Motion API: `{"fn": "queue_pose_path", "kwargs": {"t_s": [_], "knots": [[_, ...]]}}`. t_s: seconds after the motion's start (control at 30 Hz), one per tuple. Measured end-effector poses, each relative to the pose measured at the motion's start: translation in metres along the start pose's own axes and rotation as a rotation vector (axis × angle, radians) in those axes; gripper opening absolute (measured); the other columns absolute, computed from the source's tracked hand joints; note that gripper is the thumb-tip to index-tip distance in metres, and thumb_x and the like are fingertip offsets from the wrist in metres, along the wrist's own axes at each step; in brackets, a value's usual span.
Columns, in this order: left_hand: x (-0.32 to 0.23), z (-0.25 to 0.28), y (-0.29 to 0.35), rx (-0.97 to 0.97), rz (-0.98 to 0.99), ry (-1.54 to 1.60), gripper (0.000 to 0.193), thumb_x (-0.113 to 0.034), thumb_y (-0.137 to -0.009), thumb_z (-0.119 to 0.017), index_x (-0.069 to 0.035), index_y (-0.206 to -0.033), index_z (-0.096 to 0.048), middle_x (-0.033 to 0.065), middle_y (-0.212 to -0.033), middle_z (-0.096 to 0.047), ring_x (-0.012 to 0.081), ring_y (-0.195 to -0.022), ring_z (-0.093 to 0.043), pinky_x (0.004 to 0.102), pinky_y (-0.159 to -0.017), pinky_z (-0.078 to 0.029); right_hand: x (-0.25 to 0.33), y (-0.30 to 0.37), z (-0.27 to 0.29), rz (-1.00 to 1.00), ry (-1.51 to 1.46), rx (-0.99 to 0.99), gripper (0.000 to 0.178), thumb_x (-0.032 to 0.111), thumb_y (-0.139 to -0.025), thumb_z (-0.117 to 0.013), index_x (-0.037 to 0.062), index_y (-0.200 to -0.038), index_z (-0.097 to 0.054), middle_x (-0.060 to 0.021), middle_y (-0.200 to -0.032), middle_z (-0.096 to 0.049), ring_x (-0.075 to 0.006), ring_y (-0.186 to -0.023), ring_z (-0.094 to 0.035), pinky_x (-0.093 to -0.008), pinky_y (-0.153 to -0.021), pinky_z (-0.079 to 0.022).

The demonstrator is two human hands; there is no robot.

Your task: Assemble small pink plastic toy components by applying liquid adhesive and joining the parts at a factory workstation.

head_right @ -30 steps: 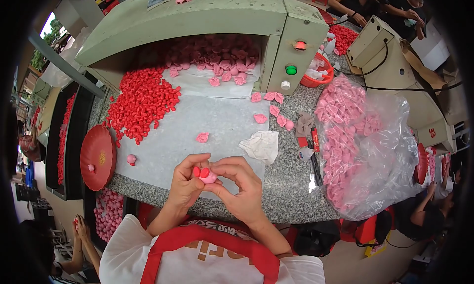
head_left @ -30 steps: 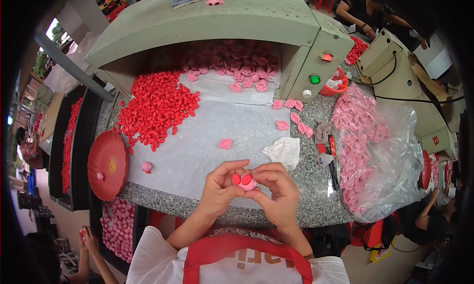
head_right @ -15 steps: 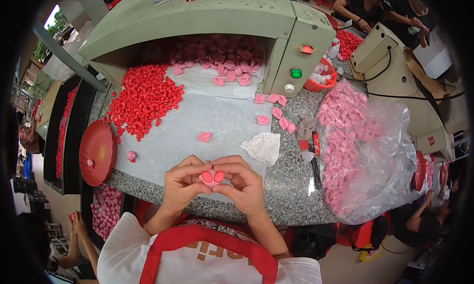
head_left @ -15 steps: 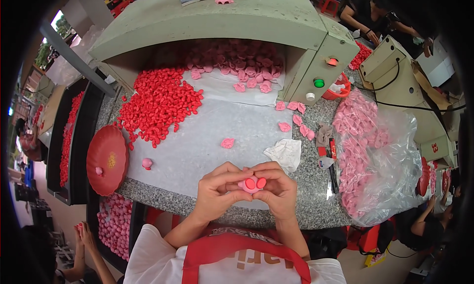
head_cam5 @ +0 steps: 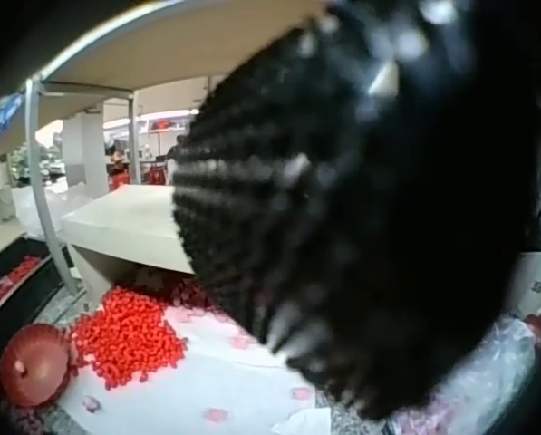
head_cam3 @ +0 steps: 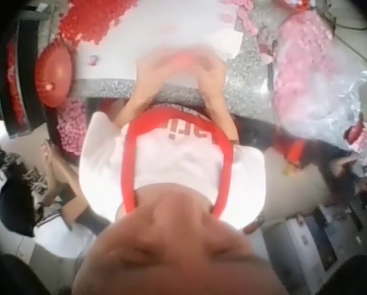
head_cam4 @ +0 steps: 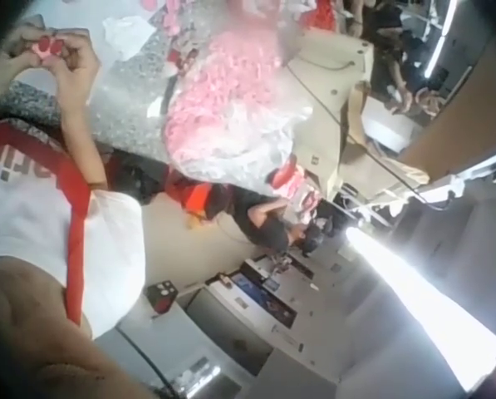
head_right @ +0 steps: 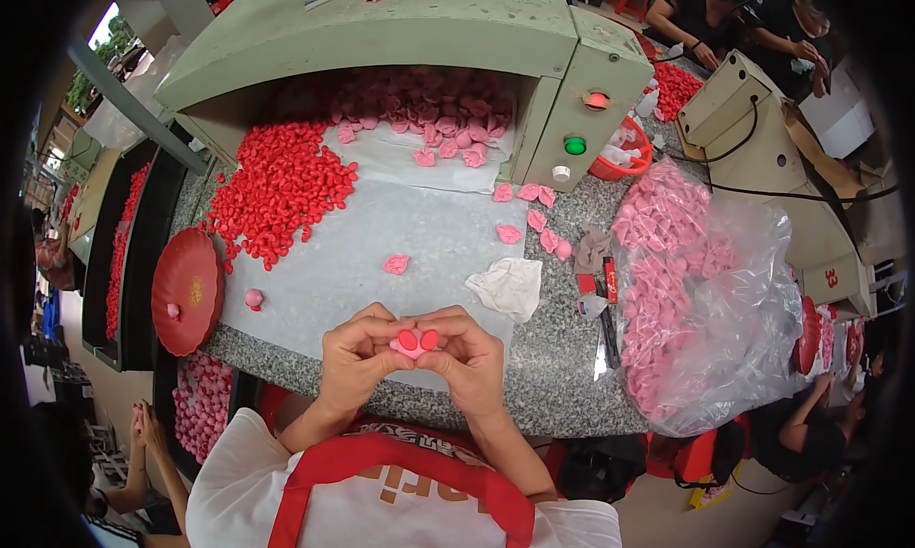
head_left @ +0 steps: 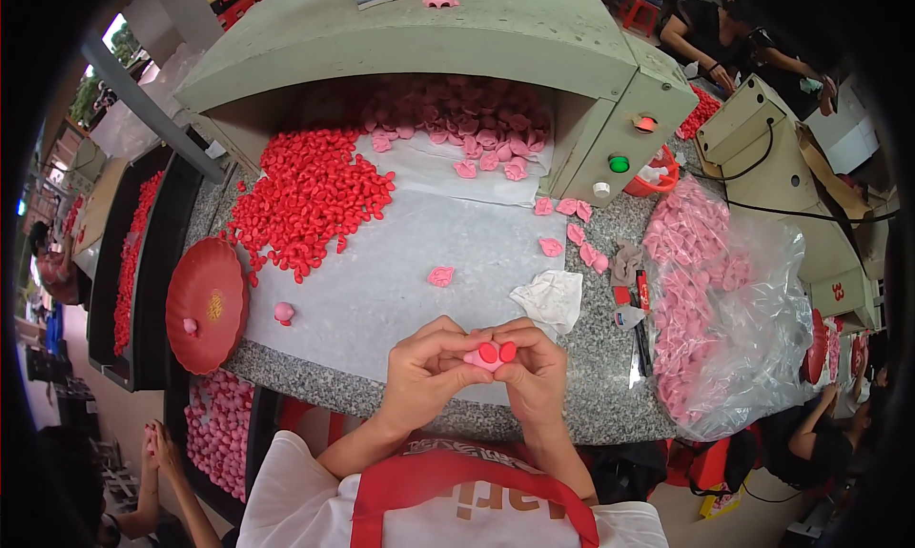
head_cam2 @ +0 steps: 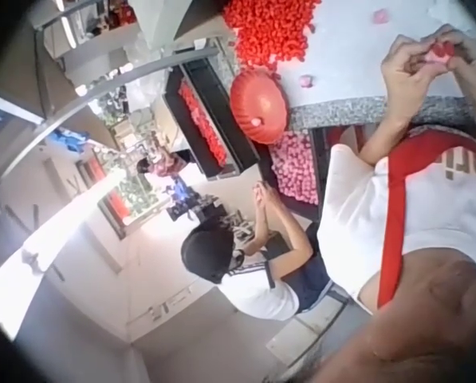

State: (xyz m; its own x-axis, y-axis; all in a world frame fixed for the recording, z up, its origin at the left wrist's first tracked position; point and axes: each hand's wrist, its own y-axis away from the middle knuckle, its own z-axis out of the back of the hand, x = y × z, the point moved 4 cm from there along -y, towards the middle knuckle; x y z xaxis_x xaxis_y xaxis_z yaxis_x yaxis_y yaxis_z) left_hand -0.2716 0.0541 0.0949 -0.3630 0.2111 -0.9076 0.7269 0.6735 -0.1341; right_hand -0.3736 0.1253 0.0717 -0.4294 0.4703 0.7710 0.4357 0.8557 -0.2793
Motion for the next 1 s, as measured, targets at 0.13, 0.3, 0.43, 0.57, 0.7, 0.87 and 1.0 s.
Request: {"fn": "queue_pose_path", "kwargs": {"t_s": [0.13, 0.3, 0.43, 0.57, 0.7, 0.87, 1.0], "knots": [[-0.004, -0.011, -0.001, -0.105, -0.015, -0.158, 0.031, 0.011, -0.069, -0.061, 0.005, -0.1, -0.056, 0.0097, -0.087, -0.052, 0.0151, -0.082, -0.056, 0.0233, -0.067, -0.049, -0.014, 0.005, 0.0, -0.104, -0.364, -0.114, 0.026, 0.007, -0.078, -0.059, 0.0005, -0.102, -0.053, -0.0127, -0.103, -0.052, -0.026, -0.104, -0.049, -0.0379, -0.089, -0.04], [-0.002, -0.008, 0.0, -0.099, -0.104, -0.211, 0.029, 0.011, -0.072, -0.058, 0.005, -0.1, -0.057, 0.0097, -0.09, -0.051, 0.0159, -0.083, -0.056, 0.0247, -0.072, -0.049, -0.014, 0.004, 0.001, -0.095, -0.372, -0.141, 0.027, 0.009, -0.079, -0.058, 0.0026, -0.105, -0.052, -0.0112, -0.108, -0.052, -0.0268, -0.109, -0.045, -0.0399, -0.095, -0.033], [0.004, -0.006, -0.001, -0.144, -0.094, -0.089, 0.024, 0.01, -0.073, -0.058, 0.003, -0.095, -0.06, 0.0085, -0.093, -0.049, 0.0159, -0.085, -0.054, 0.0241, -0.072, -0.048, -0.013, 0.004, 0.0, -0.082, -0.37, -0.139, 0.028, 0.008, -0.079, -0.057, 0.0026, -0.106, -0.052, -0.0112, -0.108, -0.052, -0.0271, -0.109, -0.045, -0.0396, -0.096, -0.031], [0.006, -0.001, 0.0, -0.152, 0.0, 0.059, 0.02, 0.009, -0.073, -0.058, 0.002, -0.092, -0.062, 0.0059, -0.091, -0.046, 0.0125, -0.08, -0.052, 0.0214, -0.068, -0.047, -0.007, 0.002, -0.006, -0.099, -0.325, -0.15, 0.03, 0.006, -0.077, -0.059, 0.0016, -0.106, -0.051, -0.0117, -0.108, -0.052, -0.0251, -0.107, -0.046, -0.0374, -0.092, -0.035], [0.008, 0.0, 0.001, -0.158, -0.035, -0.021, 0.016, 0.006, -0.073, -0.059, 0.001, -0.088, -0.063, 0.006, -0.088, -0.046, 0.0117, -0.076, -0.048, 0.0214, -0.058, -0.043, -0.006, 0.003, 0.001, -0.07, -0.115, -0.094, 0.03, 0.005, -0.074, -0.063, 0.0, -0.102, -0.053, -0.0118, -0.103, -0.053, -0.0204, -0.098, -0.05, -0.0333, -0.086, -0.039], [0.007, 0.002, -0.009, -0.179, -0.107, -0.137, 0.012, 0.005, -0.071, -0.061, 0.0, -0.082, -0.063, 0.0054, -0.084, -0.046, 0.0126, -0.077, -0.047, 0.0253, -0.071, -0.041, -0.005, 0.0, 0.0, -0.207, -0.112, -0.211, 0.024, 0.015, -0.081, -0.057, -0.0022, -0.097, -0.055, -0.0085, -0.086, -0.056, -0.0159, -0.082, -0.055, -0.0287, -0.075, -0.044], [0.012, 0.012, -0.025, -0.103, -0.117, -0.259, 0.011, 0.005, -0.071, -0.06, 0.001, -0.082, -0.062, 0.0072, -0.091, -0.048, 0.0141, -0.082, -0.049, 0.0259, -0.072, -0.042, -0.017, 0.004, 0.008, -0.478, -0.298, -0.28, 0.033, 0.03, -0.087, -0.048, -0.0021, -0.087, -0.057, -0.0051, -0.07, -0.056, -0.0132, -0.063, -0.055, -0.026, -0.058, -0.047]]}}
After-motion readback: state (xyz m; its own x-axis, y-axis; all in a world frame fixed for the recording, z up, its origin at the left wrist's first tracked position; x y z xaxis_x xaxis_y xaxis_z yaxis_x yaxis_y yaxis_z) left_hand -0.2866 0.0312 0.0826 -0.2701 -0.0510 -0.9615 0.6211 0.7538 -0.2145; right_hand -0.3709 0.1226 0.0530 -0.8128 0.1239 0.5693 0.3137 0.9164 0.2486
